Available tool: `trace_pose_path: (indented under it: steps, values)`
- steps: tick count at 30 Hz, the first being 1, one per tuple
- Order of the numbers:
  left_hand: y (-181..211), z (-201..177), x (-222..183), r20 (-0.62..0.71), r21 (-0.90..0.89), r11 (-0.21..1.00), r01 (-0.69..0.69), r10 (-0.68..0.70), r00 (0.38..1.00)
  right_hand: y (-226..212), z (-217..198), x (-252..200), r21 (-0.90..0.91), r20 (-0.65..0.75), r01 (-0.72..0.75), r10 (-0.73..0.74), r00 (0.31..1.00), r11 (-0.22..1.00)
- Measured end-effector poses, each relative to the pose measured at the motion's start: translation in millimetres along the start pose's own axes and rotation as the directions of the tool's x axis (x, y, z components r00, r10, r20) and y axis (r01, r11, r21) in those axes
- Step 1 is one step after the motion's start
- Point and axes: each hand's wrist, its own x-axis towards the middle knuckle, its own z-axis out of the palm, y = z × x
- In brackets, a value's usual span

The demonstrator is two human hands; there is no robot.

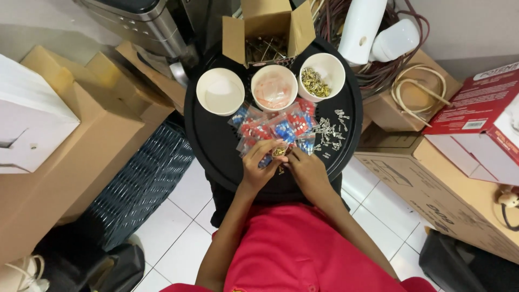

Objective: Sorting small electronic components and placing them into plastic bags or bowls on a low table.

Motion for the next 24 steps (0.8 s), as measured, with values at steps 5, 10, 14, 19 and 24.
trace_pose_path:
  steps: [5, 10, 14, 19, 24]
  values:
    - [0, -3, 0, 0.017, -0.007, 1.000, 0.011, -0.010, 1.000, -2, -38, 4, 0.374, -0.199, -0.069, 0.153, 0.968, 0.925]
    - [4, -4, 0, 0.041, -0.049, 0.999, 0.024, -0.022, 0.999, -29, -83, 17, 0.566, -0.355, 0.080, 0.155, 0.922, 0.820]
    - [4, -13, -2, 0.045, -0.034, 0.999, 0.011, -0.010, 0.999, -33, -87, 18, 0.550, -0.361, 0.107, 0.120, 0.925, 0.828]
    - [13, -37, 0, -0.033, 0.029, 0.999, -0.031, 0.032, 0.999, -31, -48, 16, 0.490, -0.211, 0.044, 0.070, 0.975, 0.871]
    - [31, -60, 5, -0.059, 0.100, 0.995, -0.023, 0.029, 0.998, -38, 14, 15, 0.189, -0.030, 0.265, -0.265, 0.964, 0.945]
